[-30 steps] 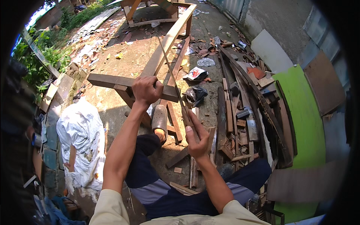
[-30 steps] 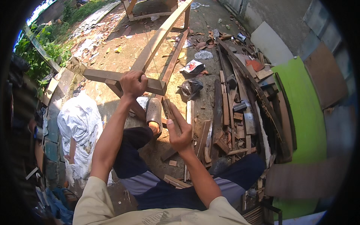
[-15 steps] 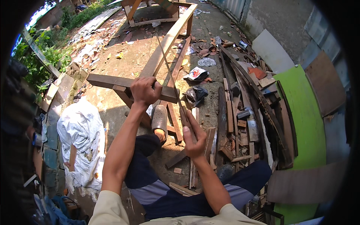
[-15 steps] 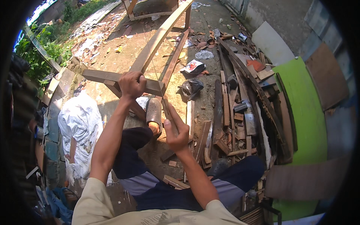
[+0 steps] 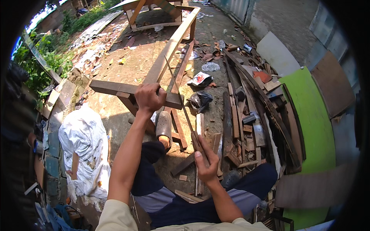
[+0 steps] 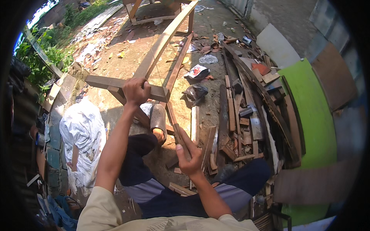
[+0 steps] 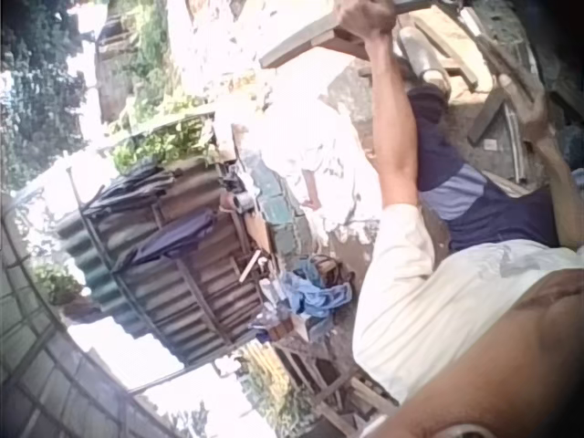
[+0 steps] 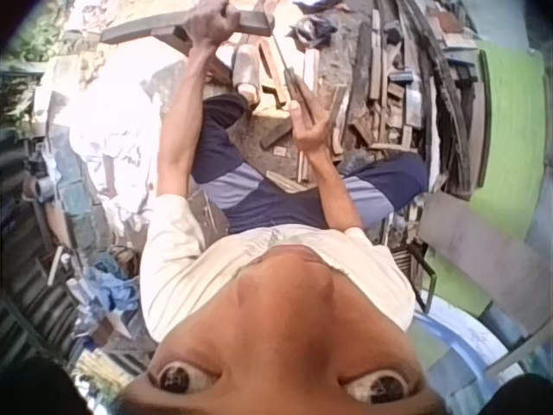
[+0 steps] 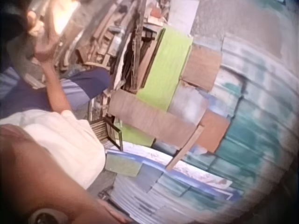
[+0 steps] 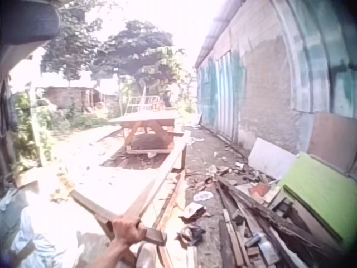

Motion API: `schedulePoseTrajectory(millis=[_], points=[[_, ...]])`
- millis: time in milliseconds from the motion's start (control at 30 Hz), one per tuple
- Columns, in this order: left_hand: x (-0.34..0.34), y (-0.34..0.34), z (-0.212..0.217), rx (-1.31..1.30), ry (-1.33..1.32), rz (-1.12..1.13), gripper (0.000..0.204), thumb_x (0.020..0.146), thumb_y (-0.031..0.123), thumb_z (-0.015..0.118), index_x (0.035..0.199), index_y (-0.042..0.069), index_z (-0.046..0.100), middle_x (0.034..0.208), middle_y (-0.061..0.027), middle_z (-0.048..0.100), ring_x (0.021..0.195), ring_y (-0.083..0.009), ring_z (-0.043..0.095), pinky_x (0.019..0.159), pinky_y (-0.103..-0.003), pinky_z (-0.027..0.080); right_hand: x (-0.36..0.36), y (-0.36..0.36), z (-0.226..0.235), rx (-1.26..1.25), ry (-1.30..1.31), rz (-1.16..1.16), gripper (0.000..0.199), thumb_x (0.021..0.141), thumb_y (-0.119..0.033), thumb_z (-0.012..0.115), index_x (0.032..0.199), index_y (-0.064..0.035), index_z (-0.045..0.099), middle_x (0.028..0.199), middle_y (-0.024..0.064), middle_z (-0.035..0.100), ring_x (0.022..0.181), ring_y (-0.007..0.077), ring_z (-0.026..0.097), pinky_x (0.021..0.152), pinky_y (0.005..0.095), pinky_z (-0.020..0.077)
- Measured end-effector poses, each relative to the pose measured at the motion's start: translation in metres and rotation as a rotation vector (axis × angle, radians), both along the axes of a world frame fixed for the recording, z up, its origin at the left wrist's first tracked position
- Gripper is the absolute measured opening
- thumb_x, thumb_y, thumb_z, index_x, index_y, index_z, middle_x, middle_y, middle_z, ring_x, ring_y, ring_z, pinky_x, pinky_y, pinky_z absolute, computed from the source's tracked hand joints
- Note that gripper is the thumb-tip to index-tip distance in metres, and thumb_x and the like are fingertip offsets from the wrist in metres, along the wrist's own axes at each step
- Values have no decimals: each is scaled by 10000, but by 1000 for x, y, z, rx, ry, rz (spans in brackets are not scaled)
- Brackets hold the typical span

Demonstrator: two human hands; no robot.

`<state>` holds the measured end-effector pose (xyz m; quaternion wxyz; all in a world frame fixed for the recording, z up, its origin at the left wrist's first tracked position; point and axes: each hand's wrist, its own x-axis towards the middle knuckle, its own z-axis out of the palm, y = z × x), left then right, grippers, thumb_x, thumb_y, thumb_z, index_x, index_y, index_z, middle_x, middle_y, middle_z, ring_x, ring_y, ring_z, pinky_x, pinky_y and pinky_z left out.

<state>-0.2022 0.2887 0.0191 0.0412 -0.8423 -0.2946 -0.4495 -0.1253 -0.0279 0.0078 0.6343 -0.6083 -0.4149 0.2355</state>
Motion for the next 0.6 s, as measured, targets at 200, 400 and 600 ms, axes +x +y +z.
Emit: schedulePoseTrajectory(millis=[200,400,600], points=[[-4,1,1,10,-30,-28,263,764,309,564,664,81,647,645,-123,647,612,-310,631,669,-409,495,-2,26,-3,103,-64,-22,532,955,-86,585,1463,43,494,1289,228,676,1130,205,676,953,309,513],[0,1,2,28,-29,-32,255,765,291,556,666,79,655,652,-117,653,627,-305,642,675,-407,498,-22,-58,-18,53,-48,-54,524,944,-79,582,1444,61,509,1309,238,662,1167,218,666,1003,324,491],[0,3,6,-11,11,14,237,780,257,557,709,68,682,674,-120,656,645,-314,650,675,-421,506,10,39,-13,120,-13,-9,511,949,-84,581,1442,38,525,1303,220,670,1174,210,651,989,302,486]])
